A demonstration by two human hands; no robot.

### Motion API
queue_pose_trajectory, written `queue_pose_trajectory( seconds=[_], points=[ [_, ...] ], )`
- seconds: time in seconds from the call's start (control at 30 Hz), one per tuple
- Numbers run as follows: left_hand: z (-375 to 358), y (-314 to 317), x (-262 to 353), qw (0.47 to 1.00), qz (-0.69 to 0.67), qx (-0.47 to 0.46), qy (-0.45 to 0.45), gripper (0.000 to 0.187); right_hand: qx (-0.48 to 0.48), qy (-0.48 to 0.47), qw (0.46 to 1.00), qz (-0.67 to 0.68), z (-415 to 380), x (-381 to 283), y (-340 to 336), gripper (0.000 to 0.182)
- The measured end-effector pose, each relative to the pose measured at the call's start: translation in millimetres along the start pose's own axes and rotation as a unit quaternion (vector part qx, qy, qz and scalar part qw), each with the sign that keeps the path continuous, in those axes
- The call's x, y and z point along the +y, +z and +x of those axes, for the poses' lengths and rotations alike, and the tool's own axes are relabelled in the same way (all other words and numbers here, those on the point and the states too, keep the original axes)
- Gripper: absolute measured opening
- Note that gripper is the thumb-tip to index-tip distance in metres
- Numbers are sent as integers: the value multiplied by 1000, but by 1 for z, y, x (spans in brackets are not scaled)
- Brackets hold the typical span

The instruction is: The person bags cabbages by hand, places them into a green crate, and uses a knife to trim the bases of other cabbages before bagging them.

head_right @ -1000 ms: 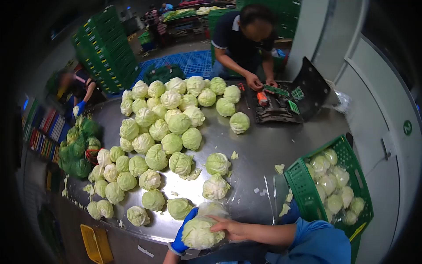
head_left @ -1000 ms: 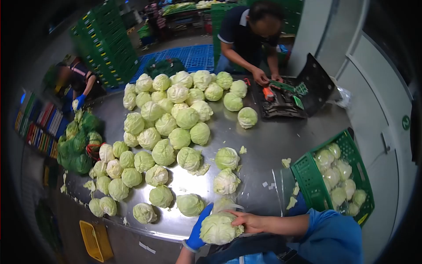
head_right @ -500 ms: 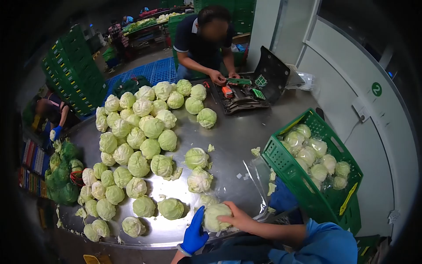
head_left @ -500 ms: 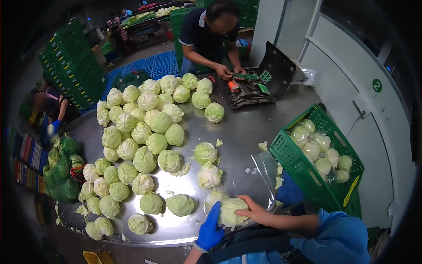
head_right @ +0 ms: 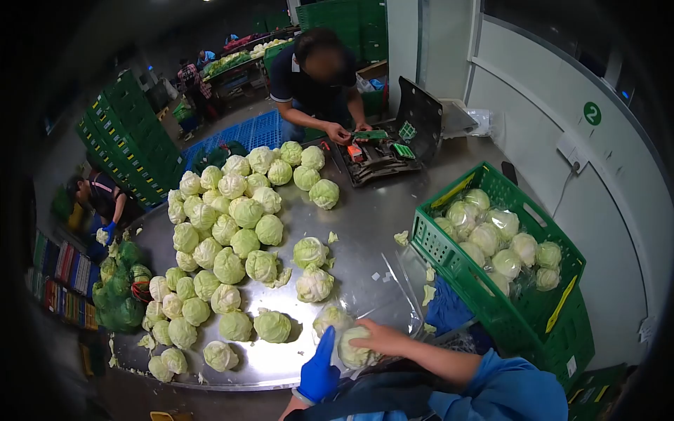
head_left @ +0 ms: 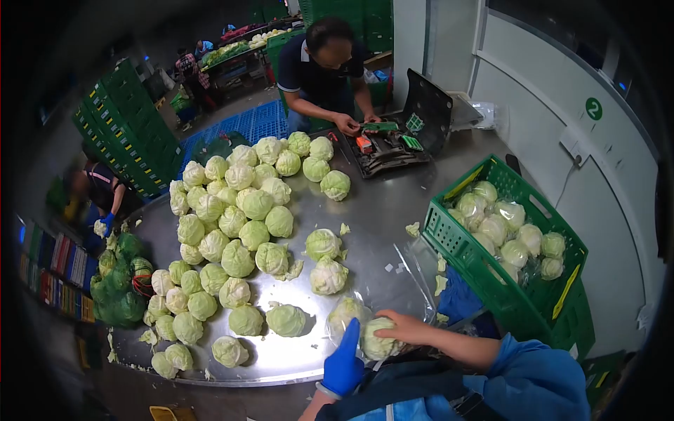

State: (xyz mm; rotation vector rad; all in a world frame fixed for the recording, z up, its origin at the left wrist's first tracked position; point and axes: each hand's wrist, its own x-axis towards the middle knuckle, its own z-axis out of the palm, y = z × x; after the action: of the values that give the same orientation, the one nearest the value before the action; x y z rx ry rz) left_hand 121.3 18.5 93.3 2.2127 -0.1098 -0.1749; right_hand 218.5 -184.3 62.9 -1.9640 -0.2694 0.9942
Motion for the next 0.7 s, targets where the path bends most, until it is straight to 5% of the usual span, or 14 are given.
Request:
queue_pose_trajectory(
  seconds=[0.07, 0.13, 0.27, 0.33, 0.43, 0.5, 0.6, 0.7],
  points=[
    [5, -2, -6, 999, -44, -7, -23, 91, -126, -40, 971, 199, -15, 13, -14, 75],
    [10, 3, -15, 998, -47, -9, 35, 94, -240, -80, 887, 386, -28, 21, -25, 72],
    [11, 8, -14, 992, -78, -37, 97, 90, -384, -79, 748, 536, -27, 17, 6, 76],
    [6, 9, -27, 981, -169, -59, 77, 90, -332, -61, 786, 518, -17, 21, 19, 75],
    [-1, 1, -28, 991, -99, -20, 83, 90, -265, -16, 827, 495, -3, 35, 30, 76],
    [-5, -3, -16, 996, -60, -57, -33, 91, -194, 1, 875, 443, -1, 40, 29, 75],
    [-9, 12, -27, 998, 5, -28, 48, 97, -120, 19, 924, 362, -7, 33, 20, 88],
    [-12, 27, -28, 997, 16, -10, 69, 99, -24, 5, 994, 106, -22, 7, 11, 92]
  ],
)
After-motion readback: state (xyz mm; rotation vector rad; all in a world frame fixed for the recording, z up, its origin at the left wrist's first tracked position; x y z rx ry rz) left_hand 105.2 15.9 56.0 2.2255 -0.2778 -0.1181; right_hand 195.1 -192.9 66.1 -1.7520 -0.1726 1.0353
